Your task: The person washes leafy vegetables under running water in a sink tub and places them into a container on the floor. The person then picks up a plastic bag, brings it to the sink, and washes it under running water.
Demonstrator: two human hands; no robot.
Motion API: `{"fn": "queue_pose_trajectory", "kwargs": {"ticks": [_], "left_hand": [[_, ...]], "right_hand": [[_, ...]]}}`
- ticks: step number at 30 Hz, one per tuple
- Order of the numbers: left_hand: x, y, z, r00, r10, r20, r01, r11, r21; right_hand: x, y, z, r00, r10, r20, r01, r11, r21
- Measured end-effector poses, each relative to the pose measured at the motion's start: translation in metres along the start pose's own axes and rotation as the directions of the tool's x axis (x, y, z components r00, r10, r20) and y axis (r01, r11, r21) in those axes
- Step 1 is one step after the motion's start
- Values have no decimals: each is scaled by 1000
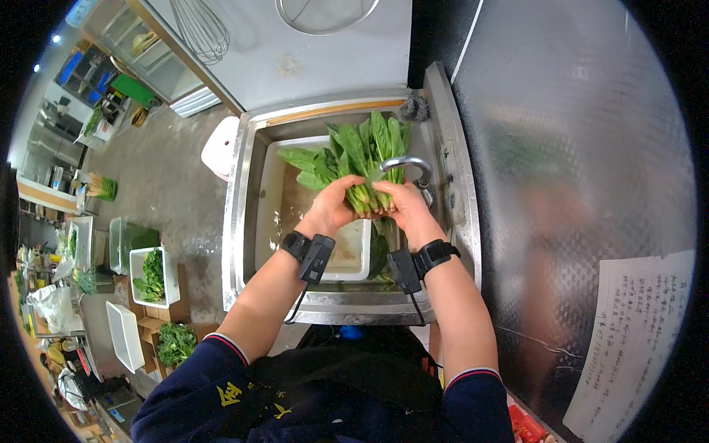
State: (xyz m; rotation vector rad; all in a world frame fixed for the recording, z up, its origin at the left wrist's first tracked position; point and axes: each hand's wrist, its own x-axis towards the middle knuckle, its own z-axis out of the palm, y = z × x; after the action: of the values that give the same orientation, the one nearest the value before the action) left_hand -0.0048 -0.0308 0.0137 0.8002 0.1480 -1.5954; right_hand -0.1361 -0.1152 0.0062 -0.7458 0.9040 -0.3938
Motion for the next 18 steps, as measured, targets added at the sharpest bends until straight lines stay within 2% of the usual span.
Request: {"fn": "queue_pose_trajectory", "kwargs": {"ticks": [5,8,12,13,15,17,18], "left_hand": [[5,15,8,1000,8,19,-7,999,-50],[11,18,8,999,38,38,-37,999,-30],[30,10,4,998,31,57,-27,997,-68],[32,9,3,997,18,78,-14,998,-59],[13,-3,16,998,61,-1,-61,997,49],[-5,-13,17,995,99,-3,-97,982,162],[-5,-21,9,995,98,-5,-96,982,161]], "right_hand": [[20,-7,-1,999,32,12,-32,999,-17],[30,-7,-3,1000,-9,13,8,997,72],[10,-17,8,999,-38,-38,39,999,20],[3,-16,10,997,-65,-33,65,998,-13],[-10,-13,14,995,-97,-28,95,994,-46],[-23,-1,16,979,-200,43,203,975,-88],[-22,11,13,973,-224,48,227,971,-79]]}}
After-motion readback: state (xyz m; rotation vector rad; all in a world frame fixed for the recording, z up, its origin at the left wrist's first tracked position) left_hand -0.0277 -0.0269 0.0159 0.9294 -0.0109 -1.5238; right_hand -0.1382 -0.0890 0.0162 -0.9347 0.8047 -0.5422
